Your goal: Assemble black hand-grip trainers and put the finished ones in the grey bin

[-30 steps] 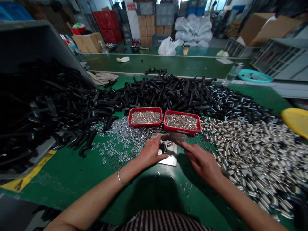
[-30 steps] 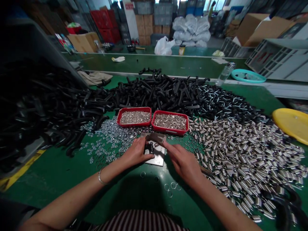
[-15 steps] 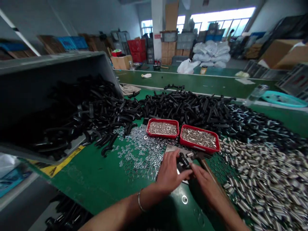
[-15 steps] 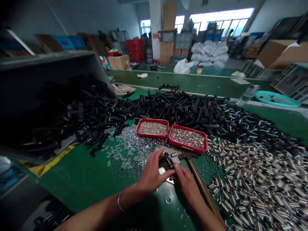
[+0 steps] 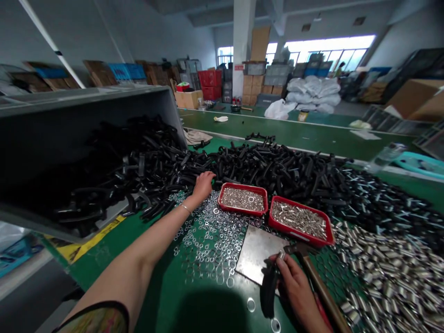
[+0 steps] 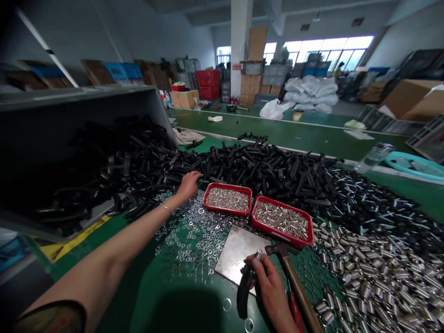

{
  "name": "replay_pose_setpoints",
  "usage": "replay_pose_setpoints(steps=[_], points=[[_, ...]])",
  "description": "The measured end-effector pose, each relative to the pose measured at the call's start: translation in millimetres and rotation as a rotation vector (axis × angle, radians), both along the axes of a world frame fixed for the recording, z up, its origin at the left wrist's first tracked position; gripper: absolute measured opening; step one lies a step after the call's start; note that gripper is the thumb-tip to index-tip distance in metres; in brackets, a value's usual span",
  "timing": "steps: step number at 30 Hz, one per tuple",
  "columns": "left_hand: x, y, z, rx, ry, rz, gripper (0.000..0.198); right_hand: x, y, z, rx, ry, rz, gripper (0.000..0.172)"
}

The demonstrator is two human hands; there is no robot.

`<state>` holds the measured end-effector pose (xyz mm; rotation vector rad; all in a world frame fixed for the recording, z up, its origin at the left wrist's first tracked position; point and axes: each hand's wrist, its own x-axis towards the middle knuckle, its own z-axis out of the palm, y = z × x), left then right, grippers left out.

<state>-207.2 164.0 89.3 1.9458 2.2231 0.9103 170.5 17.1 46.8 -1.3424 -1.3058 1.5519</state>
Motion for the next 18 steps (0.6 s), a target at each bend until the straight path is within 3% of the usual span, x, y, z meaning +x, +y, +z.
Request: replay_pose_setpoints(steps=[5,11,14,18], points=[[-20,34,-5.6,-0.117,0.255,-0.372,0.074,-6,-2,-2.1,0.068,-0.038,0.029,0.042],[-27,51,-1.6,-0.151,0.356,-0.387,0.042,-11,-10,-6.9,0.103,-0.097,-0.003,0.043],[-35,40,4.0,-0.168,0.369,-0.398,0.04,-9,-12,-9.1,0.112,-0.088,-0.006,0.041],[-65,-4,7.3,-0.243,0.487,-0.372,0.035,-4,-13,-13.7,0.126,-0.077,-0.032,0.041]])
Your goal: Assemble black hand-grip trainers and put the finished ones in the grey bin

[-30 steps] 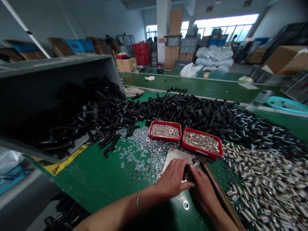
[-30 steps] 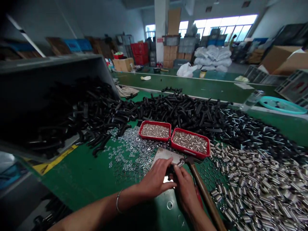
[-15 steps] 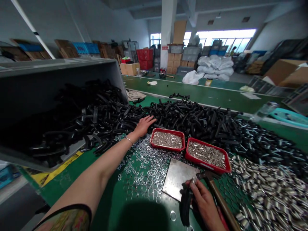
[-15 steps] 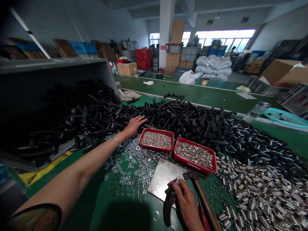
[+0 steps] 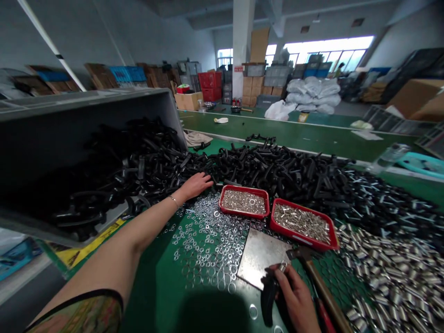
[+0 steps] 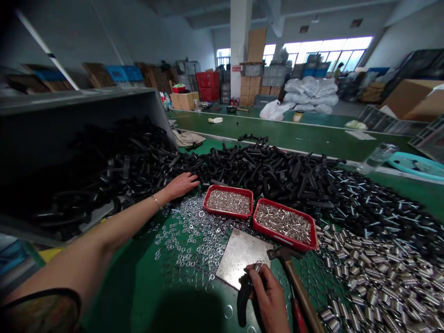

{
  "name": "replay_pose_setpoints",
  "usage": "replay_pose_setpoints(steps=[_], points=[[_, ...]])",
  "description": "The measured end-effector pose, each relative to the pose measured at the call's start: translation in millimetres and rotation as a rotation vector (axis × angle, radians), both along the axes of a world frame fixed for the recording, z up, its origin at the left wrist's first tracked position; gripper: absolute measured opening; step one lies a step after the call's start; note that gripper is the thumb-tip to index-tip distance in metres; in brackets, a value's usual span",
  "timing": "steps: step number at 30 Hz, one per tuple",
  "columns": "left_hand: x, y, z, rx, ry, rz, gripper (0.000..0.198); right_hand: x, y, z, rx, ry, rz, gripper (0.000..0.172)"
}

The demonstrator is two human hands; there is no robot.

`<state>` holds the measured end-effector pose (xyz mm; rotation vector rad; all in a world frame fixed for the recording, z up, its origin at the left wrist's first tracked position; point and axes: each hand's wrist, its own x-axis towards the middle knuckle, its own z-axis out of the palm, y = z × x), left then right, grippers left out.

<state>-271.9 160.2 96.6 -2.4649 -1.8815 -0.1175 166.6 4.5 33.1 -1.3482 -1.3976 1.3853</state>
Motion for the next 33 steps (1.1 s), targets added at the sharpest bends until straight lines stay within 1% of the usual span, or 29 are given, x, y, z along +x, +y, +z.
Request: replay_pose_setpoints(steps=[2,4,6,7,9,10,11,12,14,16,17,18,20,21,23,25,27,28,29,30,33], points=[[-18,-31,-1.5,0.011,0.022,0.012,0.034,1,0,-1.6,-0.001,0.002,0.001,0.042],[-31,-61,-4.1,0.051,-0.02,0.047,0.038,0,1,-1.5,-0.004,0.002,0.021,0.043],[-36,-83,-5.9,0.08,-0.101,0.104,0.04,-2,1,0.0,0.005,-0.007,0.034,0.043],[-36,-91,-5.9,0.076,-0.153,0.128,0.046,-3,1,1.0,0.013,-0.016,0.037,0.042],[-33,-96,-2.4,0.028,-0.276,0.151,0.064,-5,0,3.2,0.037,-0.035,0.036,0.04],[-31,-95,1.6,0.0,-0.349,0.154,0.065,-6,-1,4.3,0.05,-0.04,0.035,0.039],[-28,-93,7.0,-0.001,-0.427,0.163,0.059,-6,-1,5.4,0.063,-0.04,0.033,0.038],[-24,-90,13.6,0.04,-0.508,0.19,0.049,-7,-2,6.6,0.073,-0.036,0.033,0.038],[-9,-85,27.9,0.234,-0.699,0.303,0.035,-5,-3,9.7,0.068,-0.005,0.044,0.038],[20,-86,39.3,0.41,-0.949,0.409,0.034,-2,-2,14.9,0.018,0.066,0.077,0.039],[41,-91,42.6,0.425,-1.103,0.429,0.036,1,0,18.7,-0.013,0.13,0.089,0.04],[66,-100,43.7,0.379,-1.268,0.417,0.039,4,2,23.5,-0.04,0.208,0.09,0.042],[124,-126,39.5,0.165,-1.606,0.352,0.042,11,10,35.8,-0.068,0.351,0.081,0.046],[153,-142,34.4,0.019,-1.749,0.322,0.04,15,16,42.8,-0.063,0.402,0.078,0.048],[208,-173,20.6,-0.309,-1.945,0.302,0.035,22,26,56.7,-0.035,0.456,0.091,0.052],[250,-196,5.7,-0.554,-2.067,0.299,0.032,27,35,66.9,0.001,0.47,0.087,0.052],[275,-204,-6.2,-0.699,-2.101,0.275,0.032,29,40,70.2,0.003,0.48,0.063,0.05],[282,-204,-10.7,-0.74,-2.066,0.247,0.033,27,40,69.1,-0.02,0.487,0.059,0.047],[286,-202,-14.2,-0.743,-1.99,0.216,0.036,25,39,66.3,-0.049,0.502,0.054,0.044],[289,-198,-17.1,-0.712,-1.88,0.19,0.041,21,37,62.4,-0.077,0.526,0.044,0.042],[291,-184,-22.6,-0.525,-1.529,0.168,0.061,10,30,49.1,-0.141,0.597,-0.037,0.038]])
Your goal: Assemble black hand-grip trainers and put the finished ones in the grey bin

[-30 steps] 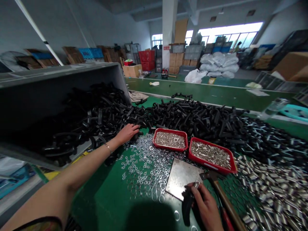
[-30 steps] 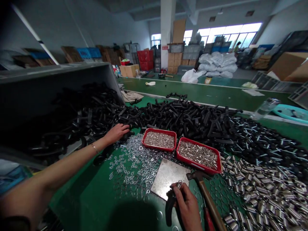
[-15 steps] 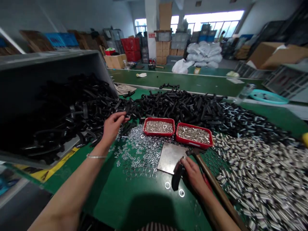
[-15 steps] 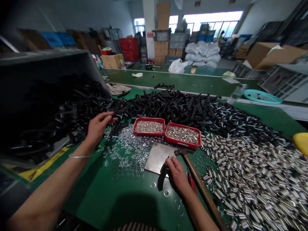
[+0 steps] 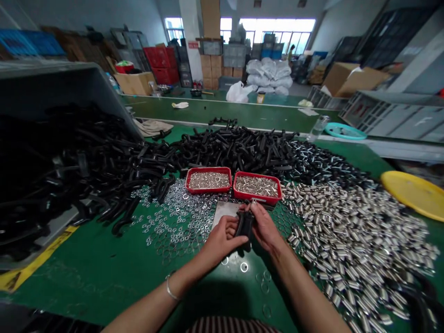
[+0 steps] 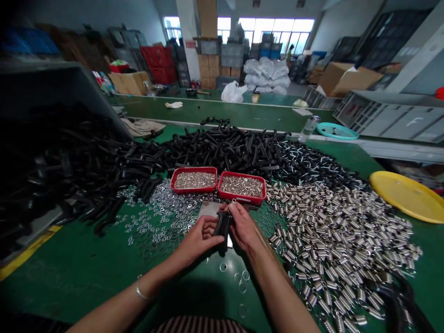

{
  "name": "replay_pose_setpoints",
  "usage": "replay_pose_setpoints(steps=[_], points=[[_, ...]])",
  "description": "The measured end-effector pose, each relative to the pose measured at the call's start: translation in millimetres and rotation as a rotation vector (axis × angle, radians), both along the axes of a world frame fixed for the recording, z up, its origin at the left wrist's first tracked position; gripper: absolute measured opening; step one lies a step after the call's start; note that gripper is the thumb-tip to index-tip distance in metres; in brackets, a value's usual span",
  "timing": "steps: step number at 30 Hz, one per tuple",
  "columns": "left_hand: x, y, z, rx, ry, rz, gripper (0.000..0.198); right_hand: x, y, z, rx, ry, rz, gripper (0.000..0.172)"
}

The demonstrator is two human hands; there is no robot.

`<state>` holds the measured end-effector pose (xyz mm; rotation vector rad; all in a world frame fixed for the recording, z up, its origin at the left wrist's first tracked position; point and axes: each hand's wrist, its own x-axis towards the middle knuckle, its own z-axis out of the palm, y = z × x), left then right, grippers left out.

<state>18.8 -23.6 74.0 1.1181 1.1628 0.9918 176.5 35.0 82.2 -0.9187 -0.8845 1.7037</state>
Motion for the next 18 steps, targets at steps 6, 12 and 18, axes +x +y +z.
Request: replay_pose_setpoints(steps=[6,12,18], points=[[-17,15,2.8,0.234,0.322,-0.119,0.065,6,7,-3.7,0.06,-0.062,-0.025,0.033],[-43,10,9.6,-0.071,-0.348,0.039,0.046,33,22,7.4,0.231,-0.305,-0.088,0.037],[-22,18,5.8,-0.2,-0.378,0.138,0.037,13,5,5.8,0.479,-0.831,0.088,0.032]])
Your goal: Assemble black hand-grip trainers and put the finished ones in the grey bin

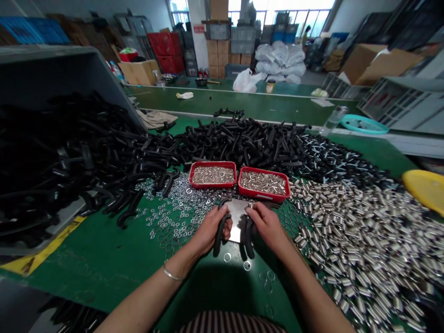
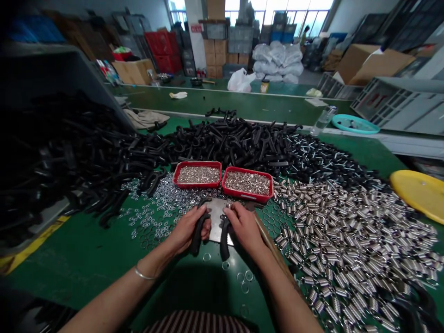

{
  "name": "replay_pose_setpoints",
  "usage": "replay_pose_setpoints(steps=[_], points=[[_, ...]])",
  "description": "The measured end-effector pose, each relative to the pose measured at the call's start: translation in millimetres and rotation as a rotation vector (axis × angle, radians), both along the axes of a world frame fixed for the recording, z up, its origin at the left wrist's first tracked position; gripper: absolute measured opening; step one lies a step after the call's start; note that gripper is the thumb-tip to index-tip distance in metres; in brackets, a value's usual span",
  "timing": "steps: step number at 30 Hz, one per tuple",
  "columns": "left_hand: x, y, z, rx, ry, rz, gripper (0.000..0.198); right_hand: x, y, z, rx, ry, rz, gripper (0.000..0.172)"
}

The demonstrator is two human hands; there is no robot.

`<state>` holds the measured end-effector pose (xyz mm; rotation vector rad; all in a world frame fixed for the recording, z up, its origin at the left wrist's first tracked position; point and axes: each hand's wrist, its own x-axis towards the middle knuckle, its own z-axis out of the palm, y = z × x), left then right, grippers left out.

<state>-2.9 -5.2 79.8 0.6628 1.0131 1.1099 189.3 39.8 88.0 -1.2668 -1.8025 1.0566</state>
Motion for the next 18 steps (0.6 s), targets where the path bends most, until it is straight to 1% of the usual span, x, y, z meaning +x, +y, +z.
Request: replay_pose_setpoints(steps=[3,6,9,11,13,16,18], points=[[12,8,-1.1,0.001,0.126,-0.043,0.047,-10,-5,1.6,0.095,-0.174,0.025,0.027],[16,13,-0.5,0.025,0.226,-0.078,0.051,-12,-3,4.9,0.113,-0.28,0.03,0.026],[19,17,2.0,0.104,0.315,-0.143,0.05,-9,0,7.7,0.113,-0.336,0.054,0.025],[22,19,4.3,0.169,0.373,-0.183,0.049,-7,1,8.2,0.124,-0.322,0.053,0.025],[27,22,6.0,0.218,0.421,-0.201,0.047,-6,1,7.1,0.144,-0.28,0.022,0.026],[30,22,5.8,0.273,0.524,-0.171,0.046,-4,-3,2.7,0.163,-0.195,-0.049,0.026],[29,21,4.4,0.333,0.62,-0.135,0.045,-3,-7,0.5,0.153,-0.152,-0.066,0.026]])
